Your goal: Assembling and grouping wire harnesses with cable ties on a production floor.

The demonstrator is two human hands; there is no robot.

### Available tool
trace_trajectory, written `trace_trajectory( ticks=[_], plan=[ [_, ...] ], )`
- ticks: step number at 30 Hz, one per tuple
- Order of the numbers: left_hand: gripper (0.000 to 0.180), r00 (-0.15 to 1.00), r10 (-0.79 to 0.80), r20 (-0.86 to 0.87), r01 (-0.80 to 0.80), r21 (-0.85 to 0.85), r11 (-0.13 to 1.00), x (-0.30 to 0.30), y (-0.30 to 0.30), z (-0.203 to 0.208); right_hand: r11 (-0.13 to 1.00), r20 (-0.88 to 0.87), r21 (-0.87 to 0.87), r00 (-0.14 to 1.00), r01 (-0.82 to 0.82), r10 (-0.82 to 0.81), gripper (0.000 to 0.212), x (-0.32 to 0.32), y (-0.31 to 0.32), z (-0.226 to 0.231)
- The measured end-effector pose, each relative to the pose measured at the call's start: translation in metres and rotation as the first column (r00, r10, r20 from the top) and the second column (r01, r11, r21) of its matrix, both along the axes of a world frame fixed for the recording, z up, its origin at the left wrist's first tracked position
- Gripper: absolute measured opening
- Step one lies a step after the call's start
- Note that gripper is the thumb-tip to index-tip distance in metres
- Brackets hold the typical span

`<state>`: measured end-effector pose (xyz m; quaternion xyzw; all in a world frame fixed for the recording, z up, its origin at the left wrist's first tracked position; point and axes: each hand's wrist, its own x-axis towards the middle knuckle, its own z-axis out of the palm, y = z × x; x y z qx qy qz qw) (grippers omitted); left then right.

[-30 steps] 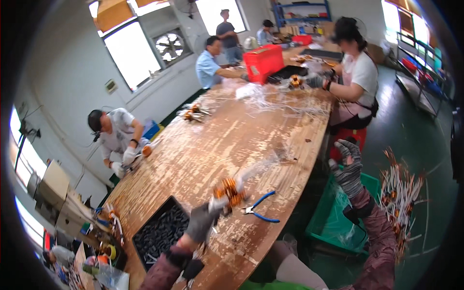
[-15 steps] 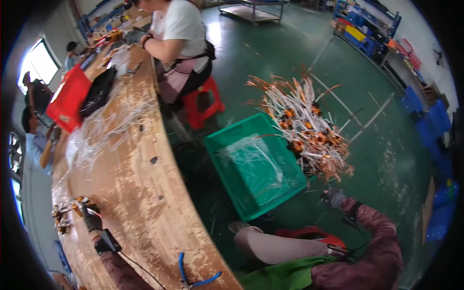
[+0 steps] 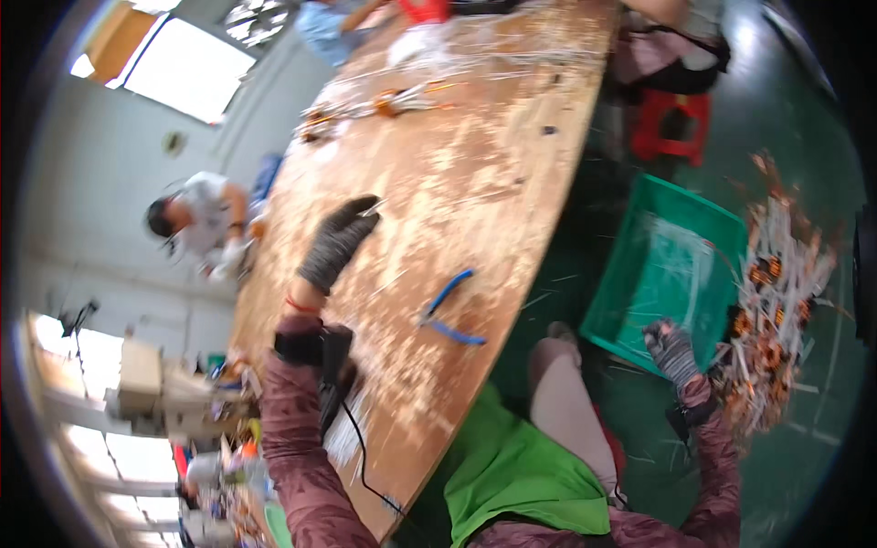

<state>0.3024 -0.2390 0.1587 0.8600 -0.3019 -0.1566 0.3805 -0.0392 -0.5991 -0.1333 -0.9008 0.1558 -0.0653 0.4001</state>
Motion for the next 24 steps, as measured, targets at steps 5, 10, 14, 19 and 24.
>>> trace_trajectory(
  ticks=[5, 10, 14, 19, 24],
  plan=[
    [0.035, 0.993, 0.082, 0.089, -0.096, 0.168, 0.981, -0.188, 0.092, 0.044, 0.882, 0.518, -0.124, 0.729, -0.454, 0.448, 0.020, 0.120, 0.114, 0.095],
    [0.042, 0.998, -0.068, 0.003, 0.064, 0.273, 0.960, -0.326, 0.144, 0.021, 0.663, 0.211, -0.535, 0.677, -0.524, 0.705, 0.095, 0.186, 0.191, 0.108],
    [0.033, 0.988, 0.058, -0.141, -0.008, 0.329, 0.944, -0.375, 0.166, -0.007, 0.613, -0.018, -0.497, 0.714, -0.614, 0.700, 0.089, 0.205, 0.231, 0.110],
    [0.038, 0.945, 0.057, -0.321, -0.044, 0.049, 0.998, -0.329, 0.146, -0.032, 0.568, 0.116, -0.625, 0.655, -0.536, 0.746, 0.045, 0.210, 0.236, 0.082],
    [0.041, 0.865, 0.104, -0.490, -0.191, -0.130, 0.973, -0.227, 0.111, -0.081, 0.684, 0.176, 0.470, 0.818, -0.559, 0.547, 0.038, 0.200, 0.188, 0.131]
  ],
)
